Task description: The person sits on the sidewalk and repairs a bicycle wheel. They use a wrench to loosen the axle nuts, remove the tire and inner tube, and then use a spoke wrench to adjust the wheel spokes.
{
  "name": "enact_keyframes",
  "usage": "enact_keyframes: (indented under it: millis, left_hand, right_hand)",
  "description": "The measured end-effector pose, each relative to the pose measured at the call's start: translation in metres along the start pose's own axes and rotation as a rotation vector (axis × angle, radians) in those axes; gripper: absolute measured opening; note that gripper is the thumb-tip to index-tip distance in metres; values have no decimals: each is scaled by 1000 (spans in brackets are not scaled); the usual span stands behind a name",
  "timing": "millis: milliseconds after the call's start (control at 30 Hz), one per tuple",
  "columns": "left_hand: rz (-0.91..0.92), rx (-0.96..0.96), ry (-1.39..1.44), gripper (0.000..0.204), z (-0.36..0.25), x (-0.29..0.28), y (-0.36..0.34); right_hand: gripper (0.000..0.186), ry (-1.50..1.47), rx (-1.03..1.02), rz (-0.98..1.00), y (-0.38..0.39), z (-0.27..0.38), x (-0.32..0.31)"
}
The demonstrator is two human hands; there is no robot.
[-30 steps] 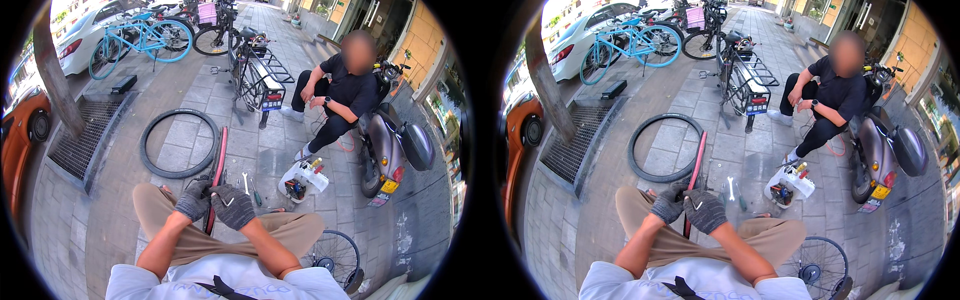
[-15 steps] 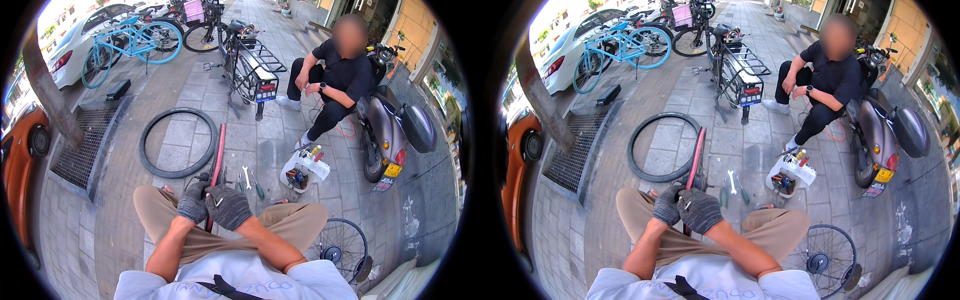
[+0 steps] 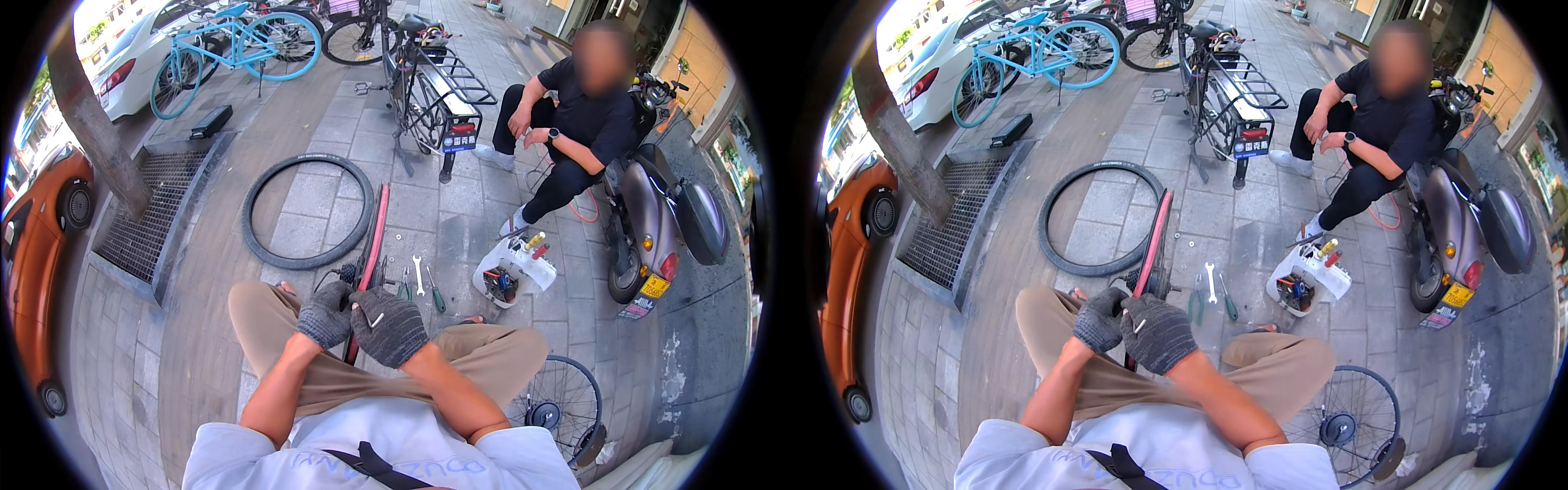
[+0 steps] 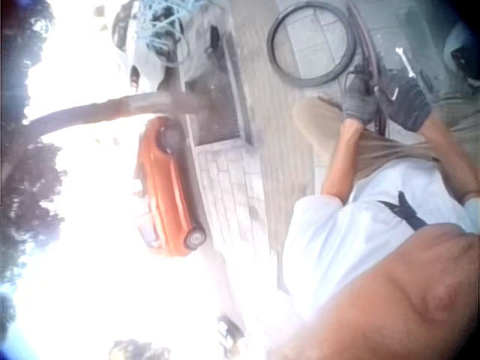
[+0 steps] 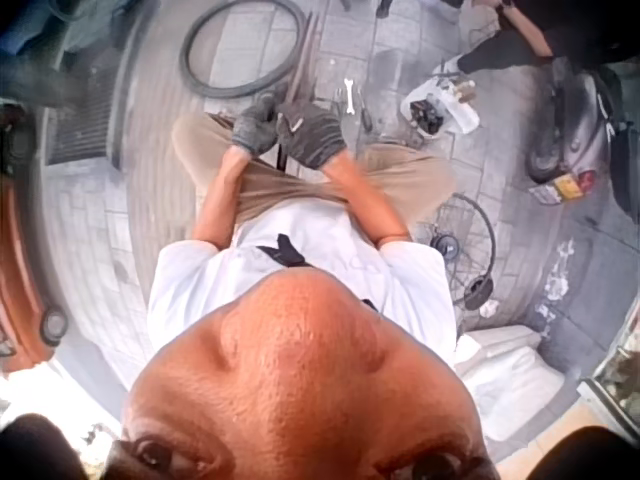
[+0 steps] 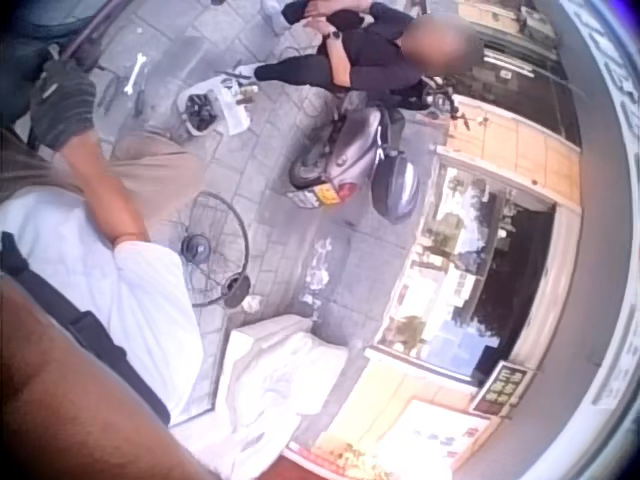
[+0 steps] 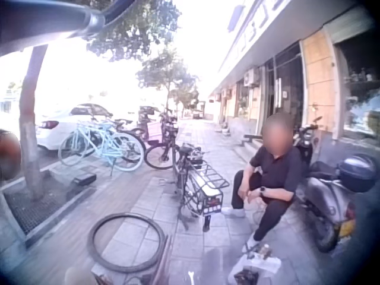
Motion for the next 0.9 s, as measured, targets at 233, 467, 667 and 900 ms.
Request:
enact_keyframes:
  millis: [233, 467, 667, 900]
  left_hand:
    - [61, -71, 384, 22, 28, 8, 2]
    - [193, -265, 583, 22, 29, 6, 4]
    - [272, -222, 772, 25, 46, 13, -1]
    - [334, -180, 853, 23, 58, 14, -3]
  right_hand:
    - [14, -532, 286, -70, 24, -40, -7]
    - [18, -1082, 623, -5, 37, -81, 35]
    - [28, -1482, 697, -11, 41, -102, 57]
    - [21, -1357, 572, 24, 36, -110, 60]
Point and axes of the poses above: each hand's wrist, its own y-axis away from the middle knuckle, its own x-axis out of the palm, z = x × y, the point moved 5 cm from there along -y, towards the middle knuckle, and after that the axes turned 3 degrees about x, right-handed, at the moved point
